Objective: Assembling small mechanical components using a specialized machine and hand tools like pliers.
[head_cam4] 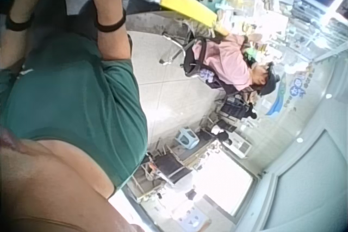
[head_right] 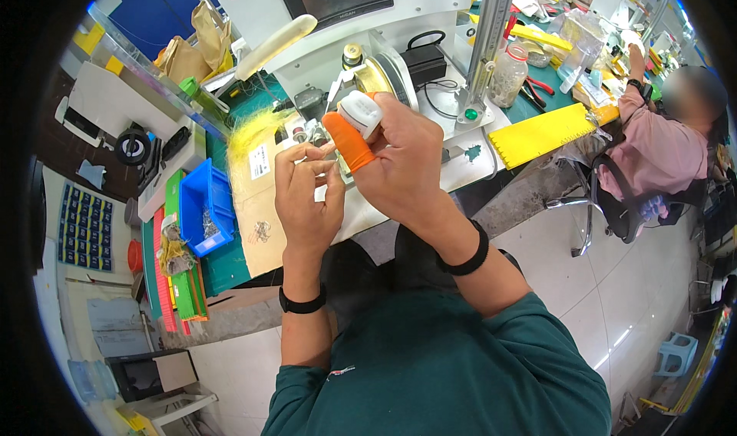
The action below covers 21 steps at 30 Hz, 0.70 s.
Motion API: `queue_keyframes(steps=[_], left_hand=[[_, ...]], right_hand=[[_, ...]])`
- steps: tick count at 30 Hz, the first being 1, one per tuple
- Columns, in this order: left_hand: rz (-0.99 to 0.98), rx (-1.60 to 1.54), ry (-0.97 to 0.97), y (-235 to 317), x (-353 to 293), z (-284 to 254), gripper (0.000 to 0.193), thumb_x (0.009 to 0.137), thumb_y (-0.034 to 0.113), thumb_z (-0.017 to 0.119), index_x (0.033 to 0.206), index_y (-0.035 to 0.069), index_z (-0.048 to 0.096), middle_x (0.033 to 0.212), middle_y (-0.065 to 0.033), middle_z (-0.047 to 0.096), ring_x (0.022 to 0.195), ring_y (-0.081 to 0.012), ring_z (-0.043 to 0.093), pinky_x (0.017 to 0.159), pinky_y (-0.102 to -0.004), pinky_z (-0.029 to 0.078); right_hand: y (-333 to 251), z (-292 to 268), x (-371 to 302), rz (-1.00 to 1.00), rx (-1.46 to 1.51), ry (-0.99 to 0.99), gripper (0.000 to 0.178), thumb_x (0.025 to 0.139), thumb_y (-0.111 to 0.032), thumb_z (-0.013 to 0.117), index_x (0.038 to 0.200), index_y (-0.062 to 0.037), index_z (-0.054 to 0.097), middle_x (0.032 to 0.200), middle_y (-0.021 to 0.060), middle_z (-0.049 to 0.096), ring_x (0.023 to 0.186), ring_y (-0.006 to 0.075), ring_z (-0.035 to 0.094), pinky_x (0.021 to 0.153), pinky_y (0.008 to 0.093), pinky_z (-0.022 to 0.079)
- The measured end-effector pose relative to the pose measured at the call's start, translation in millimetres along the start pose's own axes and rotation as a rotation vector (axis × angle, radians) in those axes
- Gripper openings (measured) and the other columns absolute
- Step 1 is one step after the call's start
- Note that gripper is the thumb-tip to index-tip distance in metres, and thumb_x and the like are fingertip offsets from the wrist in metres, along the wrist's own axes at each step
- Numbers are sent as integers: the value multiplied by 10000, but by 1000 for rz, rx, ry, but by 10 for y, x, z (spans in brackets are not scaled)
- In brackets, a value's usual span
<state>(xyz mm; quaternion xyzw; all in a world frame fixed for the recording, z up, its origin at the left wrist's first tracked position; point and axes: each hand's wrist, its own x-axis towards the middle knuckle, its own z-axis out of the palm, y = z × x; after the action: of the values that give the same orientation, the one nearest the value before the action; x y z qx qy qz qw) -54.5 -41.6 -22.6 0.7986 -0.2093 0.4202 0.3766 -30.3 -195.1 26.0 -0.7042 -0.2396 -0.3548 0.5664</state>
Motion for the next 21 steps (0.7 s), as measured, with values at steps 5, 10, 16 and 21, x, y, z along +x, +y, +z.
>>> queue_keyframes(steps=[5, 10, 16, 21], left_hand=[[-9, -1, -53, -31, -19, -29, 162, 863, -83, 722, 994, -13, 657, 1139, -158, 602, 1005, -231, 678, 712, -306, 677], [-4, 4, -54, -31, -22, -47, 169, 852, -89, 717, 988, -8, 656, 1136, -156, 606, 1012, -237, 676, 717, -312, 678], [-15, -9, -57, -26, -17, -25, 159, 858, -91, 705, 981, -5, 652, 1127, -148, 600, 1041, -251, 700, 715, -312, 676], [-26, -44, -52, -8, 15, -33, 143, 871, -102, 683, 964, -2, 640, 1116, -138, 584, 1083, -275, 735, 701, -306, 674]], right_hand=[[-18, 4, 7, -16, 2, 5, 262, 907, -99, 842, 1008, 47, 650, 805, 119, 698, 682, 107, 685, 574, 275, 542], [-54, 11, 6, 0, -14, 6, 273, 896, -96, 849, 1021, 46, 653, 821, 125, 711, 687, 130, 706, 582, 275, 559], [-29, -25, -22, -4, -32, 12, 275, 880, -108, 859, 1043, 27, 684, 838, 109, 729, 681, 163, 719, 581, 271, 556], [-153, -604, 133, -346, -261, 233, 247, 1065, -108, 604, 1146, 109, 691, 1061, 214, 753, 790, 214, 730, 589, 274, 584]])
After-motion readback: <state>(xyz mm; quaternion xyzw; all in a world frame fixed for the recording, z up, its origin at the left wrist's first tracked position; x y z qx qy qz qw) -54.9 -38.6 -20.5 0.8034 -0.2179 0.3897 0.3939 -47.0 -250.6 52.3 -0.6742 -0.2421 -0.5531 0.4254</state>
